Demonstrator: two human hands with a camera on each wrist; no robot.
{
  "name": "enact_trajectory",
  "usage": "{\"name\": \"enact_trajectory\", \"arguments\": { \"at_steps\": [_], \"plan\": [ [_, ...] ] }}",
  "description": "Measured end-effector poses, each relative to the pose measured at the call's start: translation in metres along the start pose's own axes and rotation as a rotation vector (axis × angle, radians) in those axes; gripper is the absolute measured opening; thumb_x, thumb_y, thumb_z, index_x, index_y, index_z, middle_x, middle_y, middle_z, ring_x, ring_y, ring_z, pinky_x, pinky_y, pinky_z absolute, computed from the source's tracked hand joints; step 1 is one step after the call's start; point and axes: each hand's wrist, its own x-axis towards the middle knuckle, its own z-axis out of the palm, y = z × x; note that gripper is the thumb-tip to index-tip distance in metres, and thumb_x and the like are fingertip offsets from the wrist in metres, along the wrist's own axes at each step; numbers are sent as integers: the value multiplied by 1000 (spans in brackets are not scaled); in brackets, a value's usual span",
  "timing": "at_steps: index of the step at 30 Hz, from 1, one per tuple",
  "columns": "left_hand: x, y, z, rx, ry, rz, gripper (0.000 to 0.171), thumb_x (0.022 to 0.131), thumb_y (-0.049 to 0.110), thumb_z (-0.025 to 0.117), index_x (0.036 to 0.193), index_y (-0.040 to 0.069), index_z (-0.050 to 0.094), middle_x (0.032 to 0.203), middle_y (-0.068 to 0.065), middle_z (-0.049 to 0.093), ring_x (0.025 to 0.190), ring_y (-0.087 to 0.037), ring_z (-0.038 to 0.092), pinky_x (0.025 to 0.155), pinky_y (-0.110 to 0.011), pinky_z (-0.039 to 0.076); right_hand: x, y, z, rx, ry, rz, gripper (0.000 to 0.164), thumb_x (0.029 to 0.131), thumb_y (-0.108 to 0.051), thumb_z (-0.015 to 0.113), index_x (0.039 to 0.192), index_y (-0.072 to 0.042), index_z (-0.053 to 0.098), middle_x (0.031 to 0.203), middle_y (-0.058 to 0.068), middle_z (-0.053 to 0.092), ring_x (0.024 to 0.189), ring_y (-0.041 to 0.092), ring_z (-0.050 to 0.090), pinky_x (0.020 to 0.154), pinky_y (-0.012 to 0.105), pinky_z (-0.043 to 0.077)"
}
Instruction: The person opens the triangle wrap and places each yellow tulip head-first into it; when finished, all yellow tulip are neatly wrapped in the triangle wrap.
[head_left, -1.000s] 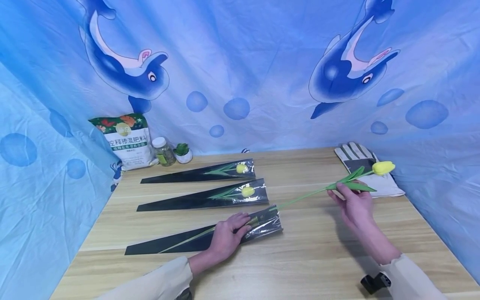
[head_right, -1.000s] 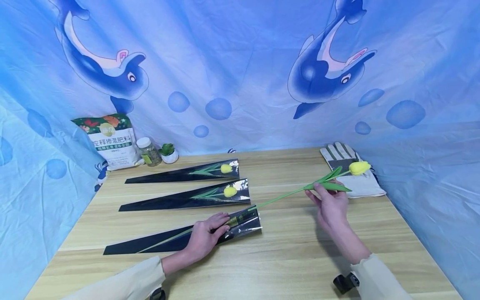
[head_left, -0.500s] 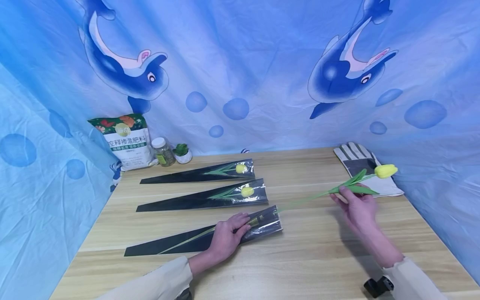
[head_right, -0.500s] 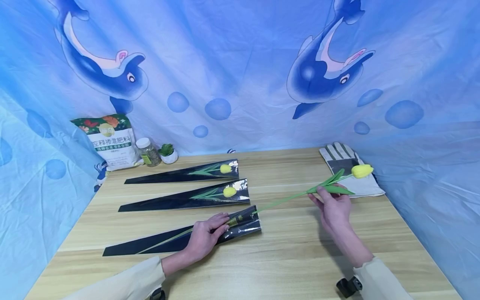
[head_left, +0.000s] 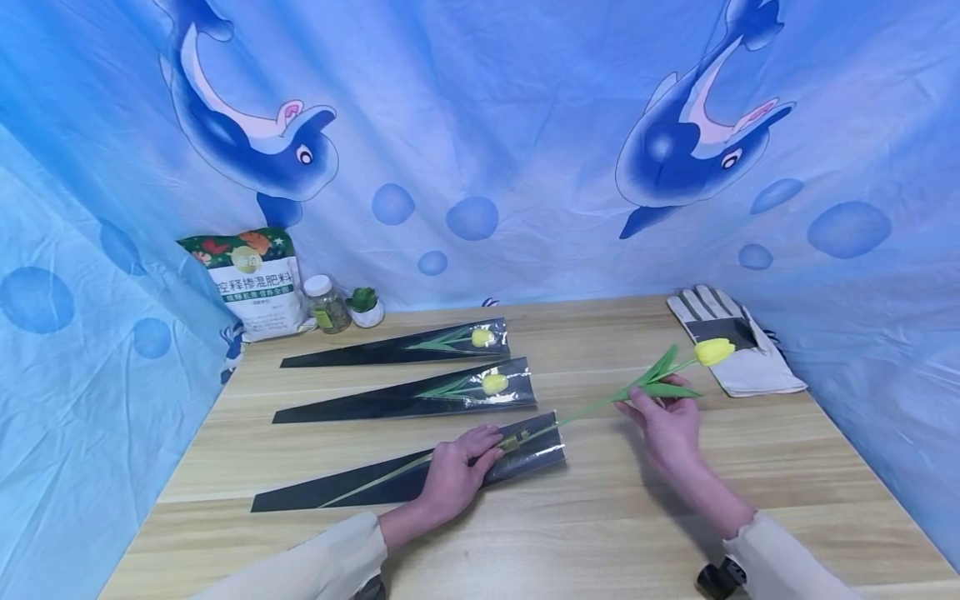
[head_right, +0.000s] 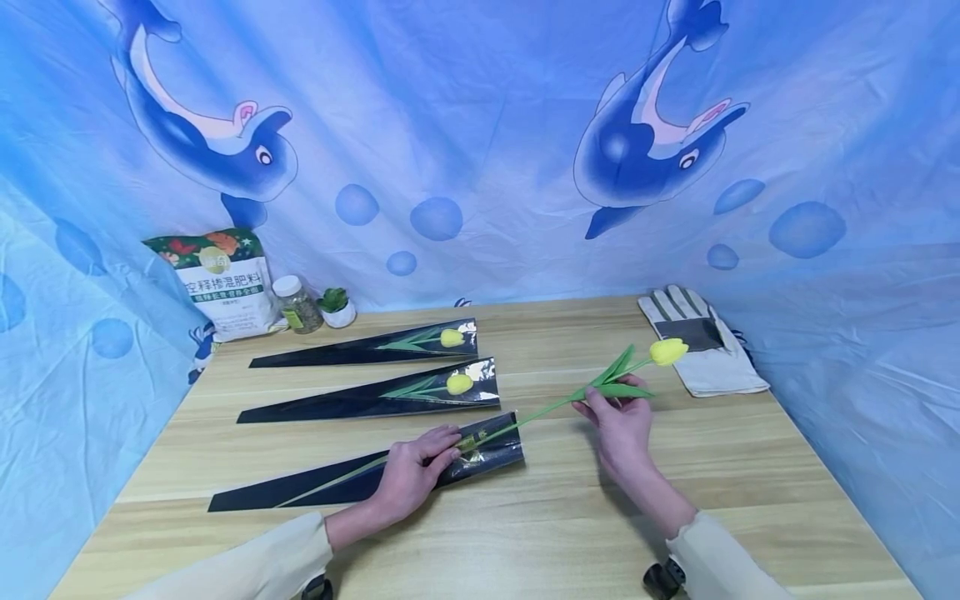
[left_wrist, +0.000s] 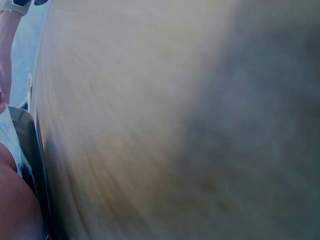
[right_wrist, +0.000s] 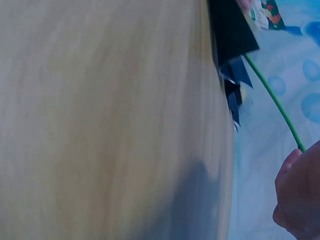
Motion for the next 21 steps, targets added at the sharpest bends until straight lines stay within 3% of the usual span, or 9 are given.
{"name": "enact_trajectory", "arguments": {
  "at_steps": [21],
  "plan": [
    [3, 0, 3, -17, 5, -4, 24, 84, 6, 81, 107, 0, 77, 113, -11, 73, 110, -27, 67, 92, -44, 53, -2, 14, 1, -66, -41, 32, 36, 95, 8, 61, 120, -10, 42, 110, 7, 61, 98, 15, 66, 88, 35, 55]
  ]
}}
